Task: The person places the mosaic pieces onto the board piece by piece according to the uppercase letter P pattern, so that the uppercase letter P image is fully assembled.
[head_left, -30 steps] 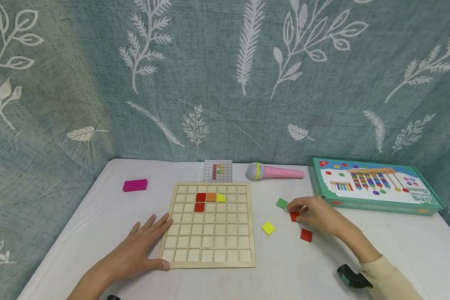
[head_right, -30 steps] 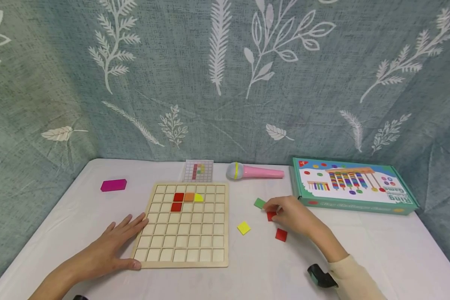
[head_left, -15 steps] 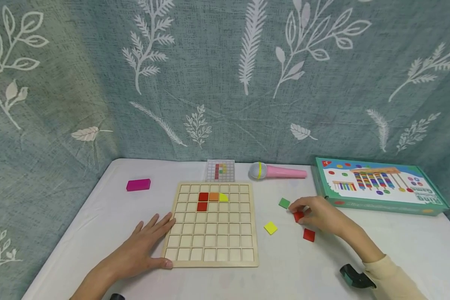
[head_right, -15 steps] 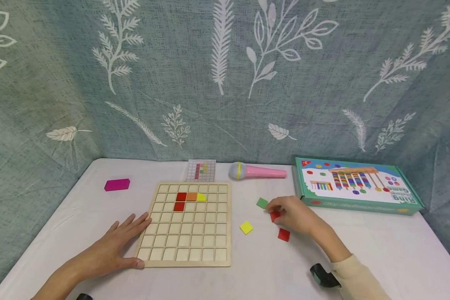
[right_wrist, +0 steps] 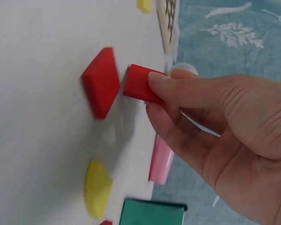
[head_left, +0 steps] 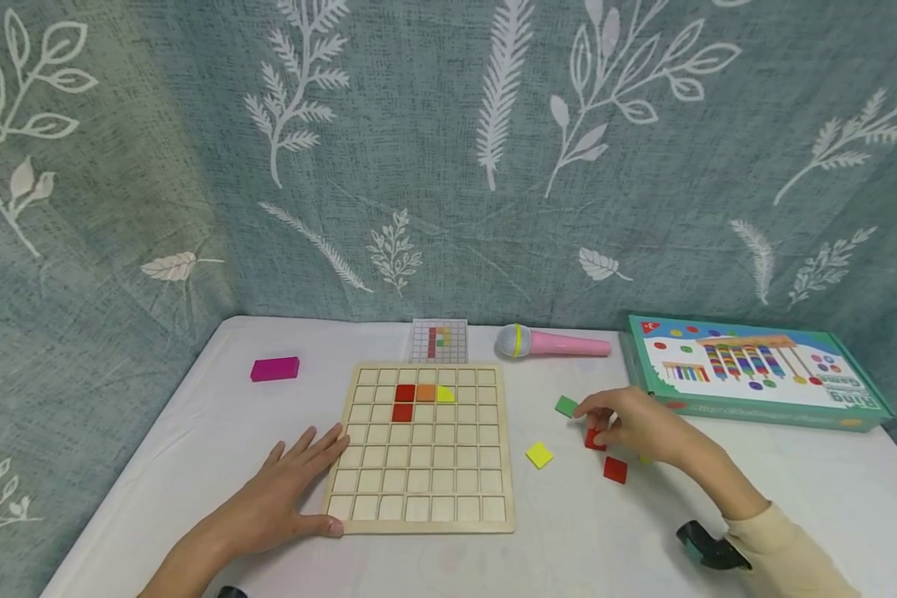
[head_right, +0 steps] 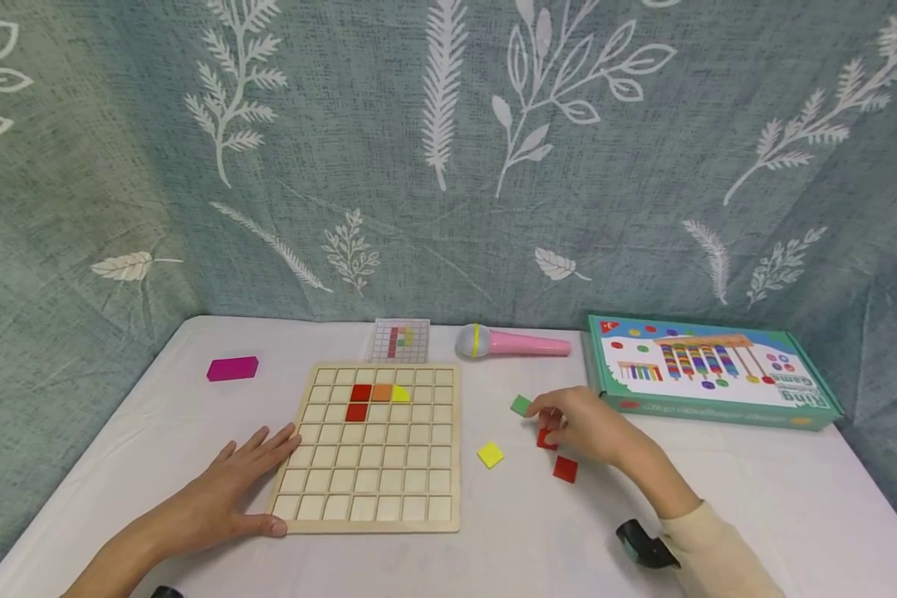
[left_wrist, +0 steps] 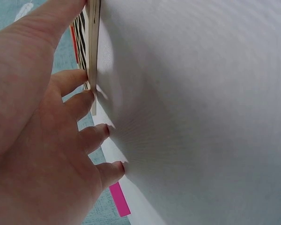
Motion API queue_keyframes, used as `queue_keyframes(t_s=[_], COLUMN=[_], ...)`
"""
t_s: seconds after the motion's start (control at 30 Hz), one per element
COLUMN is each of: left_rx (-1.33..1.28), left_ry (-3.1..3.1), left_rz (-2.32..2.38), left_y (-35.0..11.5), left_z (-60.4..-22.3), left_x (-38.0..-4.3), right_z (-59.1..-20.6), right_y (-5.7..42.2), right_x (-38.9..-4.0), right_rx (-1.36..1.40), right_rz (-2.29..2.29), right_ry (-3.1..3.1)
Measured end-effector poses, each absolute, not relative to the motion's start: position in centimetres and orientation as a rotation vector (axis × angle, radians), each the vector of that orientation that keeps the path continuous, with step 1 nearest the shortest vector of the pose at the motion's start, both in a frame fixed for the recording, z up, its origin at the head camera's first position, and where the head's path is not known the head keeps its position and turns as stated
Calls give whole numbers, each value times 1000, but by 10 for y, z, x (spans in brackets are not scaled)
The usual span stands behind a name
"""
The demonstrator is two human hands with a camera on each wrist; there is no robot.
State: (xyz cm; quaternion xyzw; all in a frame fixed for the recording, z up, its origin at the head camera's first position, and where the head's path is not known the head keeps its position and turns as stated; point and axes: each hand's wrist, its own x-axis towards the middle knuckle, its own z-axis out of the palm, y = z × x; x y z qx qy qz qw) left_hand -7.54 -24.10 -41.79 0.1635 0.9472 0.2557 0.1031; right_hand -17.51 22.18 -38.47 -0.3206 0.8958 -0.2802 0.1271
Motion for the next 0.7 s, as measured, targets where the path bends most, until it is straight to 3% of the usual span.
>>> queue_keyframes(t_s=[0.7], left_rx=[491], left_ry=[2790], left_rz=[783], left_y=[-241], left_z=[-418], left_x=[-74], right_z=[-386], right_y=[139], right_x=[-188], right_rx=[-1099], right_rz=[-879], right_ry=[2537])
